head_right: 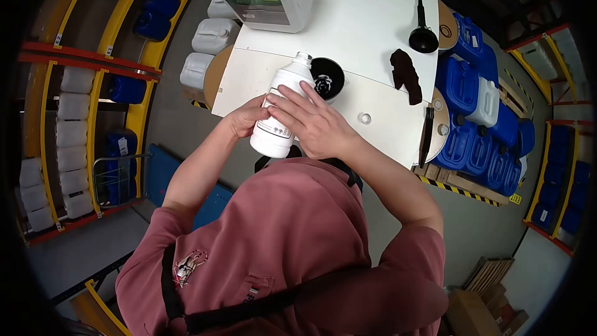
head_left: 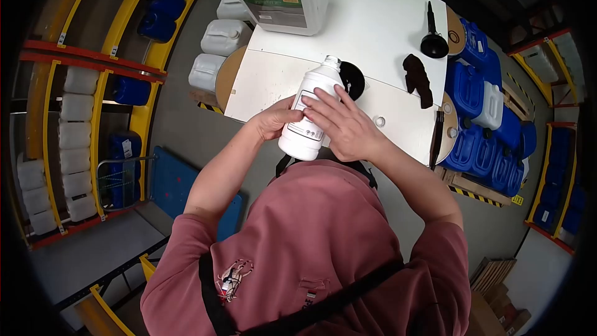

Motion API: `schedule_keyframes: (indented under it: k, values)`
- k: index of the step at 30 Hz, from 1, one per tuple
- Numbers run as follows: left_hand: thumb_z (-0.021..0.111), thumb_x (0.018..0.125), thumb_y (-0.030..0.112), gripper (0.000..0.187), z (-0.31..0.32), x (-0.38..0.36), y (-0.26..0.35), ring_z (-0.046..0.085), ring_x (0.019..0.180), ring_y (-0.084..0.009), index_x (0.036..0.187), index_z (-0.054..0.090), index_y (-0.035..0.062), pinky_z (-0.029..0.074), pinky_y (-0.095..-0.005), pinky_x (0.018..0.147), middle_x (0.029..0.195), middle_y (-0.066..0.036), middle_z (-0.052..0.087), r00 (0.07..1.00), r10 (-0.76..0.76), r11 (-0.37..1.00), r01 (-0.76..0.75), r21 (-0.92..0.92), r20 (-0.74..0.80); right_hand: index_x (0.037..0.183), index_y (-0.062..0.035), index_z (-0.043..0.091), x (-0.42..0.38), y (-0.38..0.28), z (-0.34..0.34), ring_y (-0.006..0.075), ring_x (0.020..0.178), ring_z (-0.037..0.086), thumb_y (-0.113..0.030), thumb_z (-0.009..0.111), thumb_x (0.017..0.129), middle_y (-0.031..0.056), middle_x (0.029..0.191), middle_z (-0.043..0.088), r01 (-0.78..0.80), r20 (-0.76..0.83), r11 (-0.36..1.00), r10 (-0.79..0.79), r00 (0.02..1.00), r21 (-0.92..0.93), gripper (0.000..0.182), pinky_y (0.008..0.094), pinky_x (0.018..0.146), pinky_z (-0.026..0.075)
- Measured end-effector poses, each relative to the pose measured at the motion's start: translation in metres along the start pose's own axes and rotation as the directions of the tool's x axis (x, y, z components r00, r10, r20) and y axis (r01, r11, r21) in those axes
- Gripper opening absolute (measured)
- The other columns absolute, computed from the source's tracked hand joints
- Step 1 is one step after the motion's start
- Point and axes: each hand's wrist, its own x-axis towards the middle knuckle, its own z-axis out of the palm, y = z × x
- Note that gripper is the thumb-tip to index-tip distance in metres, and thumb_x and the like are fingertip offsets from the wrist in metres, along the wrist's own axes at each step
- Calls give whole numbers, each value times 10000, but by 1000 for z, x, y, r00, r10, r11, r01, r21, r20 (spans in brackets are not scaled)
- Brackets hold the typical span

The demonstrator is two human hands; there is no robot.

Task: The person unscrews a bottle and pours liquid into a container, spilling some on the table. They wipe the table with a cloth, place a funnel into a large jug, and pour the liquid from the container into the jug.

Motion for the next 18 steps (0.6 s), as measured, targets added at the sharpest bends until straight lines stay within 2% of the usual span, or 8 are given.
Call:
schedule_keyframes:
  k: [2,5,6,8,10,12,13,18]
  values:
    - [911,710,346,1003,2,-8,3,640,1194,-256,1496,374,28,541,-416,1013,1308,-128,626,999,50,998,-50,-44,0,1468,-79,437,-1,-4,-7,396,1463,358,-17,645,675,173,1540,428,-60,-384,989,110,917,139,822,593,1213,247]
    - [896,711,293,959,9,15,-8,643,1176,-241,1479,393,18,533,-407,1018,1291,-127,632,996,78,997,-78,-2,-51,1389,-40,484,-48,35,-23,392,1365,466,13,642,706,166,1455,500,-295,-635,954,255,730,44,703,555,1151,347]
    - [889,715,277,955,5,5,-6,643,1171,-237,1484,385,19,530,-406,1020,1294,-126,630,990,96,994,-90,69,-103,1372,-37,493,-59,48,-12,387,1283,517,3,661,749,162,1402,529,-386,-690,914,362,627,128,647,505,1099,401]
    - [878,707,219,986,8,-7,-4,626,1196,-244,1505,334,23,508,-415,1045,1324,-134,609,964,160,979,-127,159,-212,1358,-40,501,-100,74,3,336,1115,605,-74,713,808,178,1300,559,-662,-518,696,689,507,278,590,416,952,510]
    - [866,696,162,996,18,-13,-3,595,1242,-258,1508,305,28,471,-427,1085,1342,-138,588,923,217,956,-135,260,-319,1378,-60,496,-154,102,41,302,1037,648,-95,723,818,178,1266,565,-865,-176,377,925,335,331,606,418,879,545]
    - [855,692,142,978,16,-16,-8,581,1260,-262,1500,314,28,456,-432,1099,1346,-138,581,878,315,904,-161,396,-361,1421,-85,469,-191,111,80,260,956,660,-132,753,827,173,1242,570,-936,64,248,960,271,249,660,384,811,561]
    - [864,671,134,992,14,-18,-10,570,1272,-260,1489,313,32,452,-427,1099,1354,-136,567,859,319,894,-133,427,-400,1431,-121,455,-202,114,100,291,968,661,-163,786,797,186,1239,562,-949,160,218,953,258,228,716,403,833,562]
    - [881,643,138,1017,31,-19,-20,559,1272,-250,1473,303,30,446,-426,1098,1359,-135,543,811,355,821,-32,570,-466,1459,-171,413,-204,111,153,371,1048,648,-228,823,760,187,1245,535,-973,262,201,939,224,113,813,451,877,559]
